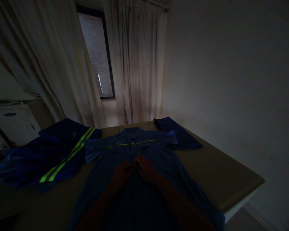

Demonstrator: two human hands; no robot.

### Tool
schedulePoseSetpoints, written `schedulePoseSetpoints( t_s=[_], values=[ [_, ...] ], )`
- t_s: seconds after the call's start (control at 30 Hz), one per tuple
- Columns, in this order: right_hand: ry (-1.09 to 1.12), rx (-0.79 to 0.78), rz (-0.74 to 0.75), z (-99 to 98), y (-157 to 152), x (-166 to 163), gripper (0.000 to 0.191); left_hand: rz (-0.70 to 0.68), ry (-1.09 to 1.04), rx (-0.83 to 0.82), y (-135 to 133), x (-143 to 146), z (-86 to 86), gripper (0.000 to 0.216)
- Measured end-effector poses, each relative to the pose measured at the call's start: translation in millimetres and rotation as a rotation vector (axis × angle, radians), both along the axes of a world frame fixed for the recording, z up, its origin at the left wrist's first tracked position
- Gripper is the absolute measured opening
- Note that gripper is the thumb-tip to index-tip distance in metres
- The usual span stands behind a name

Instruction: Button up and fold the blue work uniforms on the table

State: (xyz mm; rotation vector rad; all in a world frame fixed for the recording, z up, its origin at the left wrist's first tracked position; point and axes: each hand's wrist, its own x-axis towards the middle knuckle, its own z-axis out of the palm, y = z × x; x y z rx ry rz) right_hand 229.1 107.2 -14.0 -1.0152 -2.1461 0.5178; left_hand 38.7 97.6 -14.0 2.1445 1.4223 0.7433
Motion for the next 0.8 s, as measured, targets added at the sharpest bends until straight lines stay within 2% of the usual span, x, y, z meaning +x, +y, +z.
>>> schedulePoseSetpoints(
  t_s=[0.17, 0.3, 0.5, 0.63, 0.7, 0.8],
  values=[
    [0.086, -0.096, -0.035, -5.3, 4, -3, 0.014, -0.027, 0.115, 0.037, 2, -1, 2.5, 0.022],
    [0.127, -0.132, -0.008, -7.4, 7, -1, 0.014, -0.04, 0.175, 0.062, 2, -2, 7.0, 0.02],
    [0.126, -0.105, 0.039, -10.3, 11, 2, 0.011, -0.038, 0.05, 0.007, 3, -2, 1.6, 0.015],
    [0.096, -0.057, 0.048, -13.4, 13, 1, 0.012, 0.004, -0.004, 0.002, 3, 0, -7.5, 0.025],
    [0.087, -0.071, 0.054, -13.6, 13, 1, 0.01, 0.009, 0.011, 0.003, 3, 0, -9.4, 0.031],
    [0.111, -0.119, 0.057, -12.7, 13, 2, 0.008, -0.013, -0.003, 0.011, 4, 0, -9.0, 0.029]
  ],
)
